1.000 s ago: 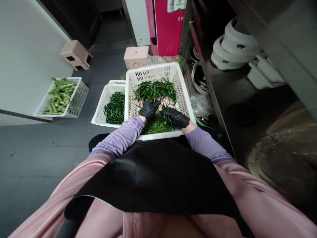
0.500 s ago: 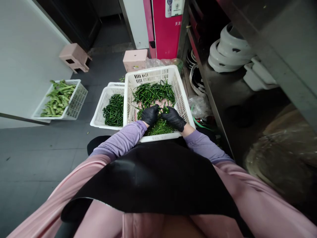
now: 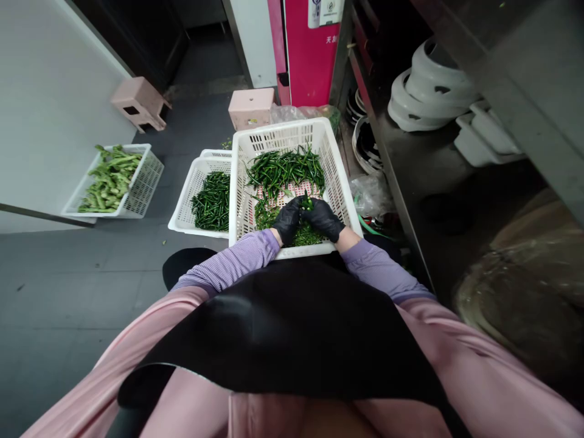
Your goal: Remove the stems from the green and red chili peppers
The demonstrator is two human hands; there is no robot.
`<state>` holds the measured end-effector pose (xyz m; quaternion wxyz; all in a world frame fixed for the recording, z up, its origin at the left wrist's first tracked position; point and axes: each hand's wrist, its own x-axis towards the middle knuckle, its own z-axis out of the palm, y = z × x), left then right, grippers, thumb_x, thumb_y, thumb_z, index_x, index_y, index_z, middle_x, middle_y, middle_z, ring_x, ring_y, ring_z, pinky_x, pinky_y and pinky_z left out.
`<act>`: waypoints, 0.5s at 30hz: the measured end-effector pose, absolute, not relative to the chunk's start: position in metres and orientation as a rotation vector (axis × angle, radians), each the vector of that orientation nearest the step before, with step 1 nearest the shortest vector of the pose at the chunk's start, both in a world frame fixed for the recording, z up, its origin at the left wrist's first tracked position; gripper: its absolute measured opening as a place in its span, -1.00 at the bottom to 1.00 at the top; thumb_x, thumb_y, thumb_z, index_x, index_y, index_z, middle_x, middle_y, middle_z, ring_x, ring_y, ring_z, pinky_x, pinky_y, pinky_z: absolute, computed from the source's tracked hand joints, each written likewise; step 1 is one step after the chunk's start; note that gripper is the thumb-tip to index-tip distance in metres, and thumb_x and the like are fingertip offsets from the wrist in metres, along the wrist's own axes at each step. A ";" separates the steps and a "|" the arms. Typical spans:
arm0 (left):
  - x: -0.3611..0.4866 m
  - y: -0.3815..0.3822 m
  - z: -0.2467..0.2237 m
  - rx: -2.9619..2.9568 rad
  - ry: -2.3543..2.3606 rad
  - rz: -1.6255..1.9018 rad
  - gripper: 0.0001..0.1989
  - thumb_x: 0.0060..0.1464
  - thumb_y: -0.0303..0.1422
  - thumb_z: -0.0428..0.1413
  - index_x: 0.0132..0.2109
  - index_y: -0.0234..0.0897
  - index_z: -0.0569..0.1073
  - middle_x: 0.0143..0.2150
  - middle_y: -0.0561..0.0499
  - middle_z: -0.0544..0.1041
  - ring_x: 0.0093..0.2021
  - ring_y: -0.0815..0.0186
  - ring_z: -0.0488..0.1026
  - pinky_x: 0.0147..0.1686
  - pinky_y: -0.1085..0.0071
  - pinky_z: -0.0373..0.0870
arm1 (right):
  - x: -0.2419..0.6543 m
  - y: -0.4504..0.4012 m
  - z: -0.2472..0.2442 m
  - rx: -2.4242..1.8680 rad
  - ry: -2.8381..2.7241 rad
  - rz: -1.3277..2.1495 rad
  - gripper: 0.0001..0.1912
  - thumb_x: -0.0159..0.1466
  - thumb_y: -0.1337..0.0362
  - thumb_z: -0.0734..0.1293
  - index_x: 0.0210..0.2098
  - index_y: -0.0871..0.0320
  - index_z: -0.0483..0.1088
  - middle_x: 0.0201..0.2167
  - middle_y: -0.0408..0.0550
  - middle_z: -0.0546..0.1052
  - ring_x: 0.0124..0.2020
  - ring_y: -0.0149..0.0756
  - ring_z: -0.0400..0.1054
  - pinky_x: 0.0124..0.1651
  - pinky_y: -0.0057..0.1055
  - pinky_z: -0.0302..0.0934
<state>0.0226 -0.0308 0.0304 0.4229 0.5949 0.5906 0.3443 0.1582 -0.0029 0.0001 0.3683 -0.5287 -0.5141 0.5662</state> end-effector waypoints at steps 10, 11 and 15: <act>0.000 -0.007 0.039 1.462 1.396 0.806 -0.70 0.34 -0.17 0.29 -0.02 -0.34 0.72 -0.10 -0.21 0.73 0.00 0.01 0.66 0.07 0.09 0.62 | 0.160 -0.002 0.009 -1.135 -1.313 1.566 -0.66 0.04 0.06 0.64 -0.35 0.15 0.59 -0.37 -0.10 0.63 -0.17 -0.13 0.51 0.09 -0.18 0.40; -0.004 0.000 0.039 1.514 1.450 0.776 -0.70 0.34 -0.17 0.29 -0.07 -0.34 0.72 -0.12 -0.21 0.72 -0.02 0.01 0.66 0.07 0.10 0.61 | 0.162 -0.002 0.011 -1.137 -1.311 1.600 -0.66 0.04 0.07 0.65 -0.38 0.15 0.59 -0.40 -0.11 0.62 -0.19 -0.15 0.50 0.08 -0.19 0.39; -0.029 0.024 0.037 2.011 1.750 0.578 -0.74 0.31 -0.28 0.27 0.01 -0.33 0.75 0.10 -0.27 0.70 0.23 -0.07 0.58 0.29 0.09 0.50 | 0.168 -0.003 0.019 -1.162 -1.202 1.717 -0.68 0.02 0.11 0.68 -0.46 0.13 0.56 -0.47 -0.17 0.60 -0.30 -0.23 0.47 -0.07 -0.28 0.39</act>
